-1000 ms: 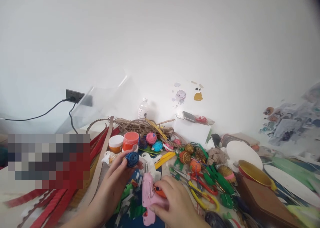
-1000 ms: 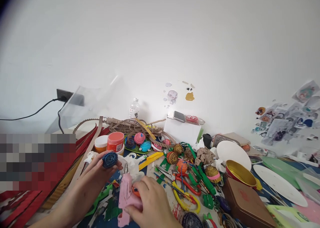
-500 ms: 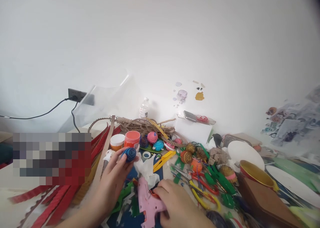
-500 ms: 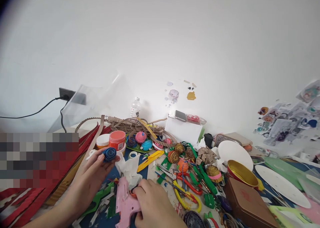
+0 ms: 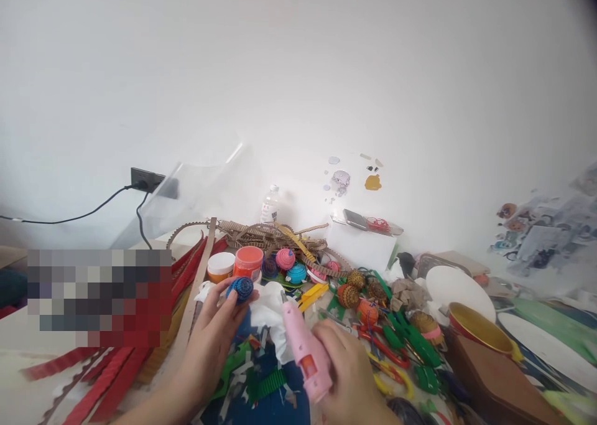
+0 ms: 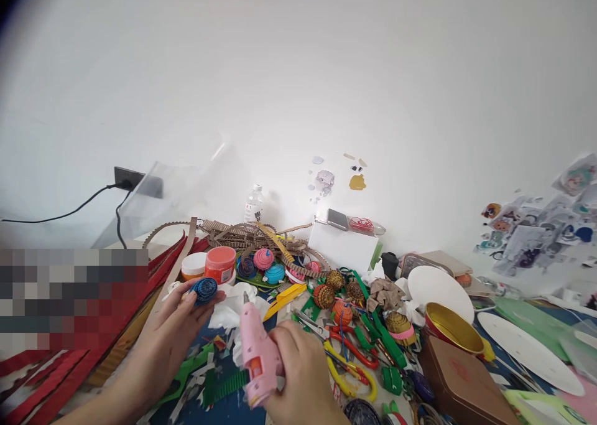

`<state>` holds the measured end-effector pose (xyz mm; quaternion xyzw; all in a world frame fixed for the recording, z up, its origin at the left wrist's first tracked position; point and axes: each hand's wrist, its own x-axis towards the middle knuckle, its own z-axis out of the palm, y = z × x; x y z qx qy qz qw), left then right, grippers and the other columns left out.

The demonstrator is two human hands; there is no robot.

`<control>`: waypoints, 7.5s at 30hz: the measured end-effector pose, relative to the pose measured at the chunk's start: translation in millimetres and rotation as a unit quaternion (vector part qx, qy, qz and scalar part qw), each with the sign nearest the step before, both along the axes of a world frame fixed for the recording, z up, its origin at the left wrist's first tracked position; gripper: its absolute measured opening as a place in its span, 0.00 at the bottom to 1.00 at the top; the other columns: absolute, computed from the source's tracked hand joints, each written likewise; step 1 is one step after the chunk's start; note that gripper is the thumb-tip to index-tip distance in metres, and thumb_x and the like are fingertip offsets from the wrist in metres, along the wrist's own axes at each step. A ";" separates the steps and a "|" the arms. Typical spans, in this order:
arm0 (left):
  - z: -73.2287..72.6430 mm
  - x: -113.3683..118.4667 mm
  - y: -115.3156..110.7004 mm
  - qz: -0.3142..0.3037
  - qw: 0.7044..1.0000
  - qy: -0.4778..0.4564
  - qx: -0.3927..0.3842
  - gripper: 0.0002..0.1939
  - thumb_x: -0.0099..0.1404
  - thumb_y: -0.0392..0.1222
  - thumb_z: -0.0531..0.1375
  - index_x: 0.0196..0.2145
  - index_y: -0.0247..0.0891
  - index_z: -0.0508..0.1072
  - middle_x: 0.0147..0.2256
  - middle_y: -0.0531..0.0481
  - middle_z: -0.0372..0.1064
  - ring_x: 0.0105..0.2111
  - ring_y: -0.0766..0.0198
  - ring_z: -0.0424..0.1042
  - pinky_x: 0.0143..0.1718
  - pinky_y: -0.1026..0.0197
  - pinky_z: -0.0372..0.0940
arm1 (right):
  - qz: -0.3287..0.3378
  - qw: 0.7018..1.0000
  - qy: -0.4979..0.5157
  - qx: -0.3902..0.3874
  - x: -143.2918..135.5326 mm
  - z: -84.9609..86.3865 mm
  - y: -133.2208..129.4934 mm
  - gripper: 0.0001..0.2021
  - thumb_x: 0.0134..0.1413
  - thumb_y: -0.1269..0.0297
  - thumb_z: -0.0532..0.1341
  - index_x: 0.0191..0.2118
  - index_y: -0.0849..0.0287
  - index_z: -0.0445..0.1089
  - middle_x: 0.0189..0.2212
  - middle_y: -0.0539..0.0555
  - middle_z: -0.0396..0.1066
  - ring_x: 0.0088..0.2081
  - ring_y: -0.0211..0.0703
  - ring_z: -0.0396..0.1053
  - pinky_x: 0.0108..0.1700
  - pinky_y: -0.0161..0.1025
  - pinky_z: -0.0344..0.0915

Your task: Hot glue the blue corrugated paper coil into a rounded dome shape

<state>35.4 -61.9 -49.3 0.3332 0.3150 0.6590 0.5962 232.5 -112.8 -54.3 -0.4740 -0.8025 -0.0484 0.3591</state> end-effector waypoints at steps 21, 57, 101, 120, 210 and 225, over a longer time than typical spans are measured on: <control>-5.5 1.1 1.5 0.028 0.981 0.186 0.049 0.20 0.49 0.52 0.65 0.40 0.46 0.70 0.44 0.49 0.70 0.48 0.51 0.65 0.47 0.58 0.60 | -0.048 0.812 0.573 -0.101 6.6 0.4 5.2 0.19 0.45 0.49 0.62 0.34 0.62 0.71 0.21 0.50 0.67 0.20 0.36 0.60 0.19 0.31 0.56; -25.4 -6.4 10.0 0.126 0.837 0.455 0.277 0.12 0.55 0.43 0.60 0.38 0.40 0.66 0.39 0.47 0.68 0.42 0.57 0.68 0.43 0.56 0.64 | -0.117 0.956 0.268 0.003 -0.9 -7.7 11.7 0.09 0.49 0.59 0.56 0.26 0.60 0.65 0.22 0.51 0.64 0.23 0.40 0.62 0.26 0.35 0.62; -19.8 -10.8 5.5 0.252 0.579 0.623 0.461 0.14 0.60 0.38 0.59 0.45 0.42 0.66 0.43 0.47 0.74 0.43 0.55 0.71 0.50 0.49 0.56 | -0.074 0.978 0.182 0.067 -1.3 -2.4 2.2 0.05 0.50 0.64 0.57 0.28 0.59 0.65 0.22 0.50 0.65 0.22 0.39 0.63 0.23 0.33 0.60; -20.6 -11.1 8.0 0.267 0.589 0.625 0.437 0.14 0.61 0.38 0.57 0.46 0.45 0.67 0.43 0.48 0.74 0.45 0.55 0.69 0.50 0.49 0.57 | 0.023 0.998 0.037 0.045 -8.3 3.5 -5.5 0.07 0.51 0.66 0.53 0.24 0.57 0.59 0.20 0.50 0.59 0.22 0.39 0.59 0.23 0.34 0.53; -18.4 1.8 -22.3 0.058 0.645 0.648 0.401 0.15 0.61 0.50 0.56 0.42 0.41 0.71 0.36 0.47 0.73 0.41 0.53 0.65 0.44 0.49 0.56 | -0.012 0.955 0.243 -0.170 -13.7 2.1 -4.4 0.13 0.43 0.61 0.63 0.38 0.59 0.69 0.30 0.52 0.71 0.31 0.43 0.68 0.32 0.35 0.65; -17.3 2.3 -19.2 0.007 0.733 0.571 0.370 0.15 0.59 0.50 0.58 0.44 0.48 0.72 0.37 0.48 0.74 0.39 0.57 0.70 0.42 0.56 0.65 | 0.020 0.936 0.314 -0.158 -10.2 -12.2 4.3 0.12 0.44 0.60 0.64 0.36 0.59 0.71 0.32 0.52 0.74 0.33 0.44 0.70 0.35 0.36 0.66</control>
